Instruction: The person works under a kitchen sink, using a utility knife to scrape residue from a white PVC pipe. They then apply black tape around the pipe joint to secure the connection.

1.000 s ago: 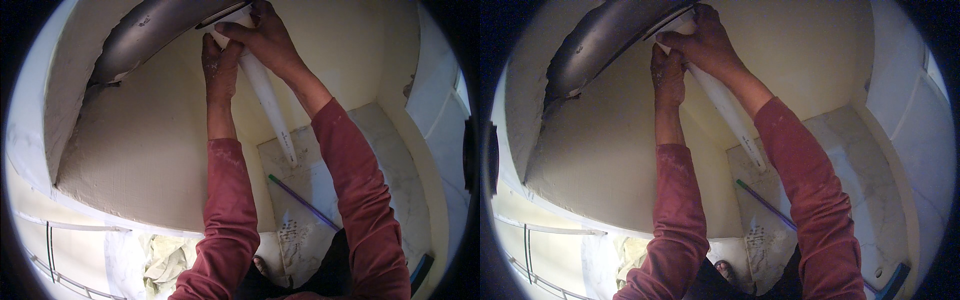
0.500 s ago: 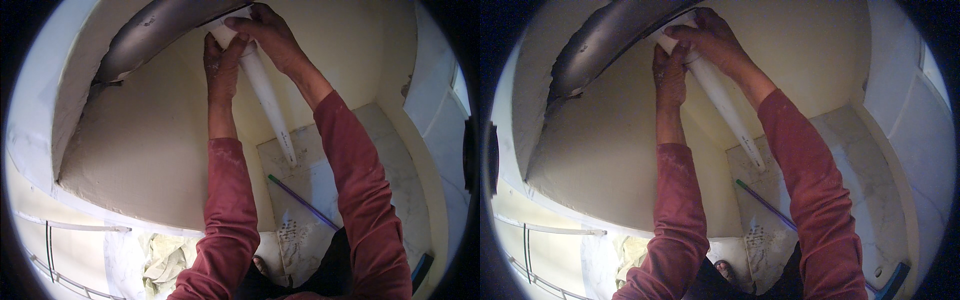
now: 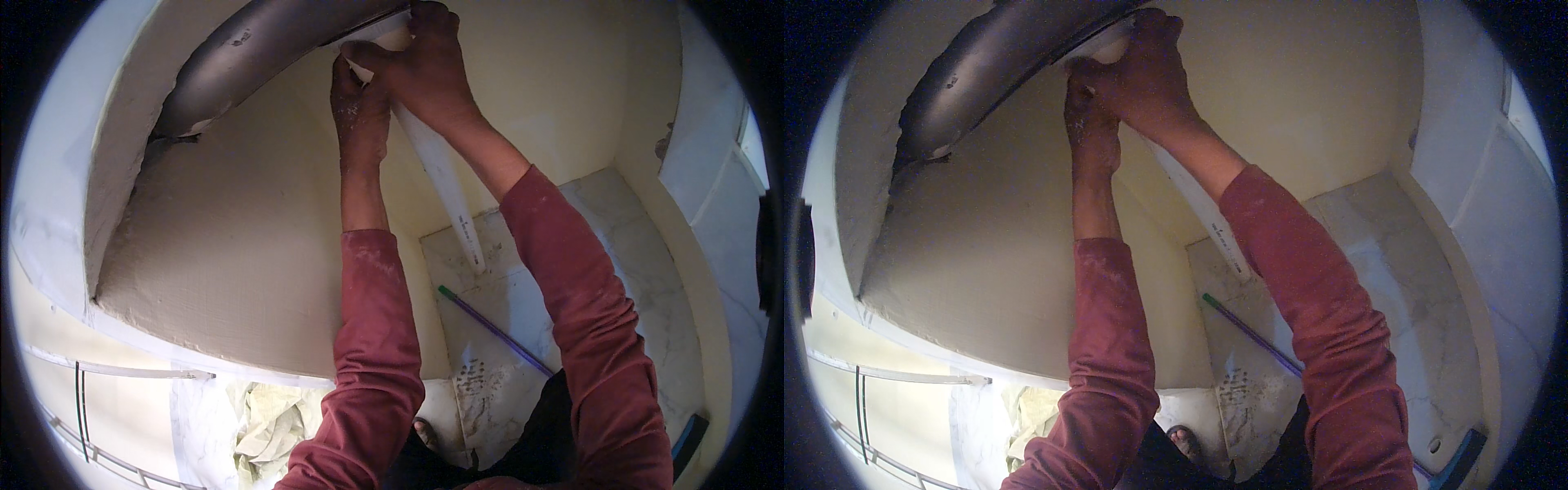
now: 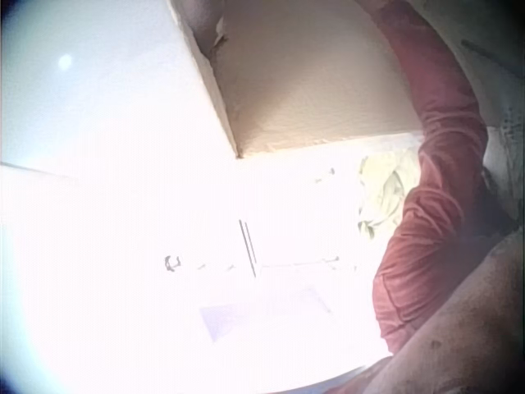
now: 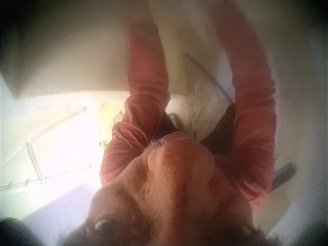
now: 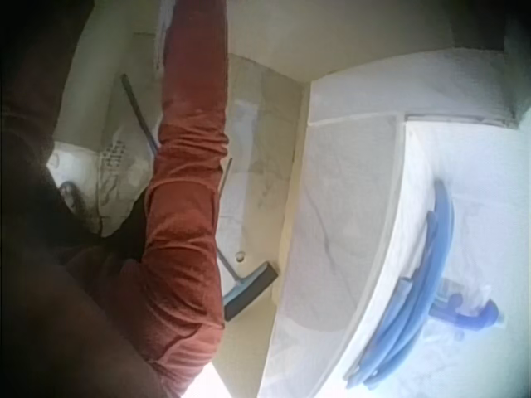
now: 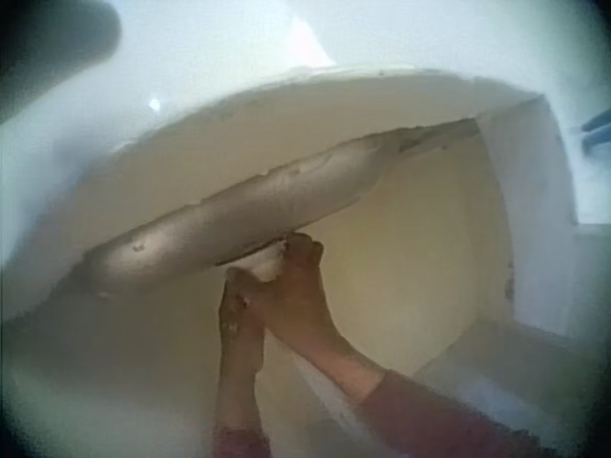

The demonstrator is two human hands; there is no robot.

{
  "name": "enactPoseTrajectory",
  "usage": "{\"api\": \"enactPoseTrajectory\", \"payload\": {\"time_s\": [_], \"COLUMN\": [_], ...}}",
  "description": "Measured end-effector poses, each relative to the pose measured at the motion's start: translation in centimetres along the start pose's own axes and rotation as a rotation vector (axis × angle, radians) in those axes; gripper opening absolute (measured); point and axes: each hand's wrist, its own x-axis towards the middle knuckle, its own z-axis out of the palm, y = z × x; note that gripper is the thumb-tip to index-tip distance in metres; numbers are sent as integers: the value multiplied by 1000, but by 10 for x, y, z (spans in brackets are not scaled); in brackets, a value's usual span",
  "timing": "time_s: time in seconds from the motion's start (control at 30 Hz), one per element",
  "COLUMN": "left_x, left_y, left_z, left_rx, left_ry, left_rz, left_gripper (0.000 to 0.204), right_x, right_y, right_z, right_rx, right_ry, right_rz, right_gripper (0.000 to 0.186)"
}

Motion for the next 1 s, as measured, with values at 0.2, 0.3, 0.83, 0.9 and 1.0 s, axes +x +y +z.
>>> {"api": "enactPoseTrajectory", "payload": {"time_s": [0.2, 0.3, 0.83, 0.9, 1.0], "left_x": [-7, -7, -4, -5, -6], "left_y": [16, 20, 18, 16, 16], "left_z": [8, 13, 17, 12, 7], "left_rx": [-168, -184, -172, -169, -101], "left_ry": [34, 42, 48, 40, 40], "left_rz": [-61, -61, -28, -14, -88], "left_gripper": [53, 54, 61, 60, 59], "right_x": [13, 22, 12, 6, -7], "right_y": [21, 43, 28, 32, 26], "right_z": [-11, -17, -50, -49, -48], "right_rx": [261, 495, 652, 630, 455], "right_ry": [-158, -248, -71, 20, -166], "right_rz": [30, 64, 340, 310, 242], "right_gripper": [75, 58, 94, 96, 103]}}
